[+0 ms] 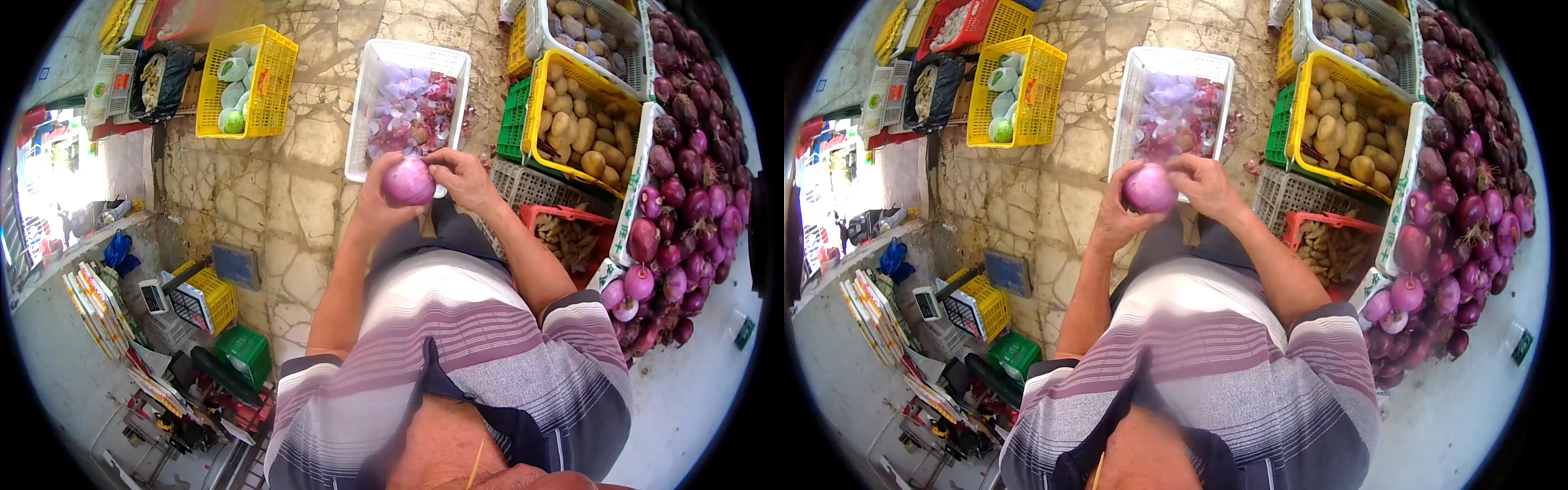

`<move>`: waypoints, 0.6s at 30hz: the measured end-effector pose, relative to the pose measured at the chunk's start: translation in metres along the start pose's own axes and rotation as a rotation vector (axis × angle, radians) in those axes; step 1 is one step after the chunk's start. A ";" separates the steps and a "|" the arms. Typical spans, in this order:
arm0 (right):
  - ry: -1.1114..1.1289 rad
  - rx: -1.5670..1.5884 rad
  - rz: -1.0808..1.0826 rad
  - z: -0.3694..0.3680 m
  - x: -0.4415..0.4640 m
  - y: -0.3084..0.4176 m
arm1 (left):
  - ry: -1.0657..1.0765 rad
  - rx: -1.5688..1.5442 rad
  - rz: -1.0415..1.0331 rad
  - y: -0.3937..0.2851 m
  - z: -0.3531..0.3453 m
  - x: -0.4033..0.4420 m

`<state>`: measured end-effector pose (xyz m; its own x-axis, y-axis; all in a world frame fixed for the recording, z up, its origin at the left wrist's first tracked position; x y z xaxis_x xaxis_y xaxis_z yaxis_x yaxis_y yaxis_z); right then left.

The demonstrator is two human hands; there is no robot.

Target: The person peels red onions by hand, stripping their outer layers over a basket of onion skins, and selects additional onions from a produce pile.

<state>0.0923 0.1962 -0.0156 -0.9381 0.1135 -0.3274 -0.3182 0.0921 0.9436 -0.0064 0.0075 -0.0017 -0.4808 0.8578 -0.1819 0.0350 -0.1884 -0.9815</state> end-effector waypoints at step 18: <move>-0.097 0.043 0.022 -0.004 -0.006 -0.007 | -0.013 0.161 -0.039 0.001 0.001 0.003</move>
<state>0.0992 0.1912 -0.0200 -0.9263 0.2112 -0.3122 -0.2897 0.1311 0.9481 -0.0085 0.0098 -0.0029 -0.4908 0.8596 -0.1422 -0.1238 -0.2304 -0.9652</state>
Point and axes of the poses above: each hand's wrist, its own x-axis towards the middle knuckle, its own z-axis out of the back of the hand, y = z × x, the point moved 1 cm from there along x, towards the middle knuckle, and after that the axes turned 11 degrees about y, right-handed, at the moved point
